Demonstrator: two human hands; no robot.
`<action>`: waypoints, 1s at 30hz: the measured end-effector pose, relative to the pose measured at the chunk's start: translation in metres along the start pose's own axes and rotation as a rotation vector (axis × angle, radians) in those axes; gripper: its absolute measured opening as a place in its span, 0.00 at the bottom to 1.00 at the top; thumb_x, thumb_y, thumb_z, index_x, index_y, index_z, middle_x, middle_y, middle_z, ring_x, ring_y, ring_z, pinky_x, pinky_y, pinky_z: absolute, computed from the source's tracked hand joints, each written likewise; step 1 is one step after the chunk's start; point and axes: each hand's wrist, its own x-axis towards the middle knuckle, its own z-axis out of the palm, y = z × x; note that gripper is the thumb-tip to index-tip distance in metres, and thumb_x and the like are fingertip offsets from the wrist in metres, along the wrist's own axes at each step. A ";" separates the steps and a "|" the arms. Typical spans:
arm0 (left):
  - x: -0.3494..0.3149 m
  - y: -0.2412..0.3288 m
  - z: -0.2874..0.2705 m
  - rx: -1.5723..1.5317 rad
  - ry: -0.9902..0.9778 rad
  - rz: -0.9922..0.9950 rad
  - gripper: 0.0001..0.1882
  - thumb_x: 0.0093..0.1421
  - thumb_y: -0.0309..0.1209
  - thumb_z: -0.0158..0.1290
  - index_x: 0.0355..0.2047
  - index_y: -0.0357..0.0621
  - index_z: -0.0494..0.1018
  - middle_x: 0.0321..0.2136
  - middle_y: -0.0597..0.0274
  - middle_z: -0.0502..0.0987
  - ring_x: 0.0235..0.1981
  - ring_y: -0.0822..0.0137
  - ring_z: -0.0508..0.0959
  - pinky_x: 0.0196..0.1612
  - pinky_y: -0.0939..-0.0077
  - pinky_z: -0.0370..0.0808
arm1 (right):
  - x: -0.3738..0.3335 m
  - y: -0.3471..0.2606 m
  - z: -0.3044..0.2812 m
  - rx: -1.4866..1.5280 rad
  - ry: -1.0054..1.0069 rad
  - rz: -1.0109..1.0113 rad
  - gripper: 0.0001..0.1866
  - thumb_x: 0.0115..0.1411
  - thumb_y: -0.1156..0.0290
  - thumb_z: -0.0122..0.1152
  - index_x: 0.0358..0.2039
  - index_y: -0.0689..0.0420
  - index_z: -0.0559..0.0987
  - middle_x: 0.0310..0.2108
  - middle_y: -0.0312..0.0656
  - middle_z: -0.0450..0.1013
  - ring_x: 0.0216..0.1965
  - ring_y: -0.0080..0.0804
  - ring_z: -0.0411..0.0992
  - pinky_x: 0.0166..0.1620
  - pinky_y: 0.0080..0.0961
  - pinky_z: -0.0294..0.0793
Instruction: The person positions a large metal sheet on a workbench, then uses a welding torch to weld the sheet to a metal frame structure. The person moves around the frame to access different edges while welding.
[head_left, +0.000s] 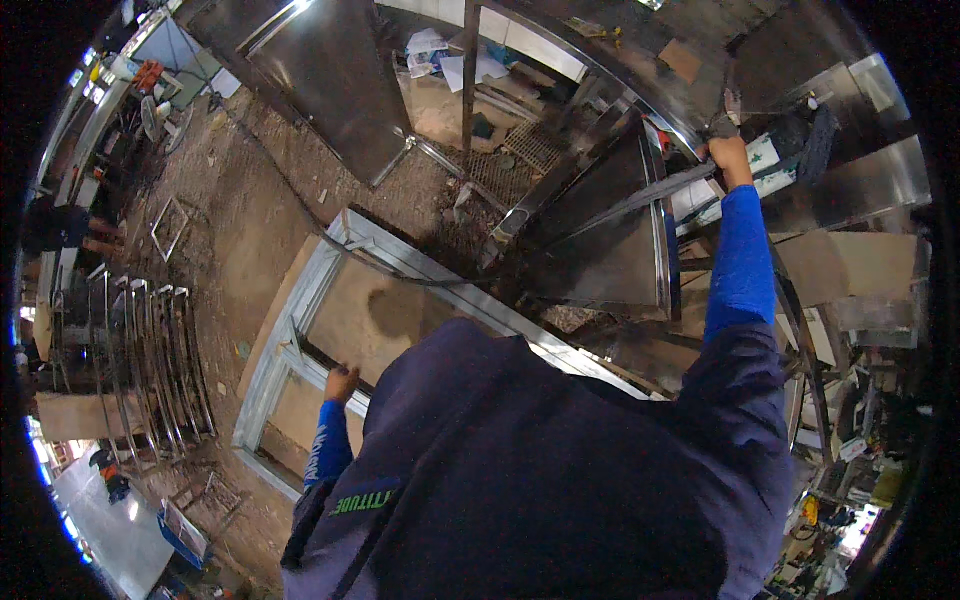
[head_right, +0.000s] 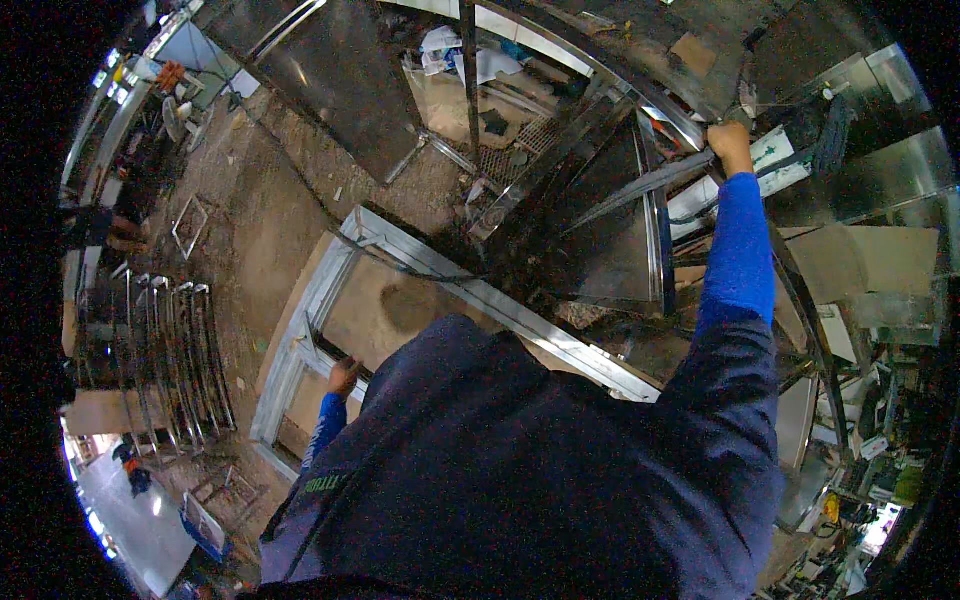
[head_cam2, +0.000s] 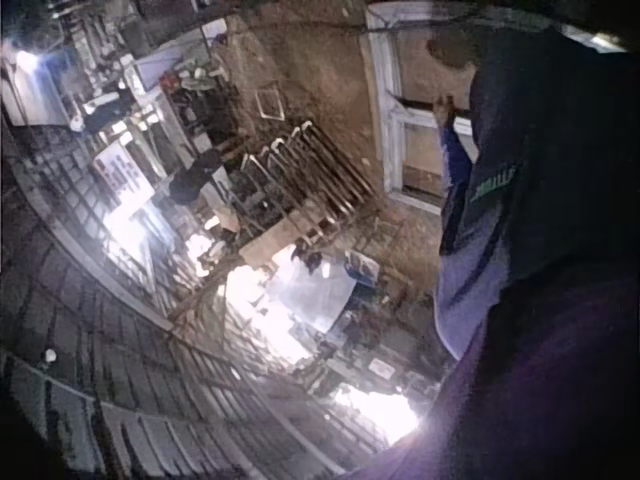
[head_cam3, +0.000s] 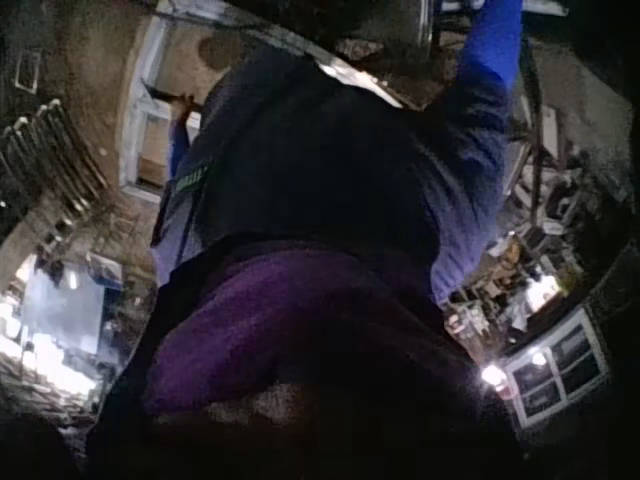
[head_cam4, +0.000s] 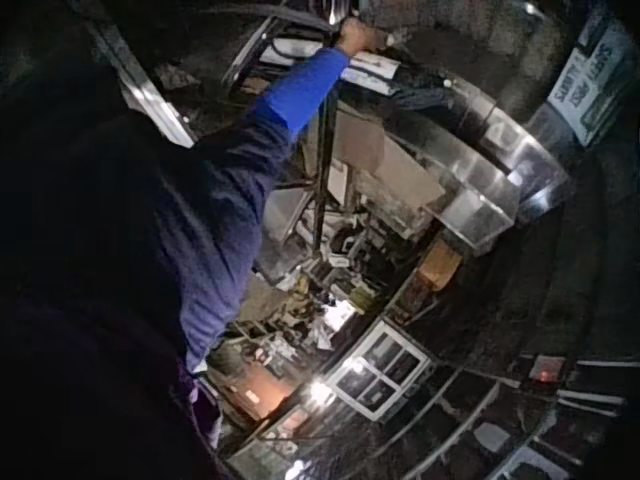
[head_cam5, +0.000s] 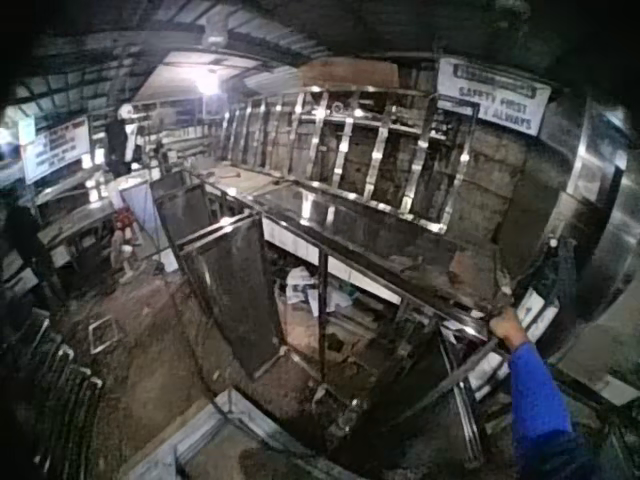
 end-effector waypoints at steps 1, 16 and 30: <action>-0.026 -0.026 0.004 0.157 0.097 -0.035 0.24 0.60 0.48 0.55 0.35 0.34 0.82 0.38 0.36 0.81 0.42 0.41 0.81 0.47 0.53 0.76 | -0.005 0.006 0.000 -0.065 -0.036 0.036 0.23 0.49 0.63 0.57 0.36 0.73 0.82 0.42 0.69 0.77 0.44 0.64 0.78 0.45 0.47 0.76; -0.126 -0.075 0.014 -0.497 -0.024 -0.555 0.27 0.63 0.42 0.57 0.56 0.36 0.75 0.38 0.54 0.83 0.32 0.65 0.81 0.31 0.70 0.77 | -0.006 0.038 0.003 0.474 -0.229 0.274 0.45 0.65 0.30 0.46 0.49 0.68 0.81 0.36 0.46 0.80 0.36 0.35 0.75 0.40 0.38 0.73; -0.023 -0.275 -0.170 0.247 0.009 -0.267 0.35 0.62 0.48 0.56 0.58 0.27 0.71 0.55 0.34 0.75 0.57 0.43 0.76 0.62 0.59 0.71 | -0.178 -0.191 -0.056 0.276 0.606 0.111 0.32 0.67 0.47 0.61 0.55 0.66 0.79 0.49 0.52 0.79 0.46 0.38 0.77 0.51 0.31 0.74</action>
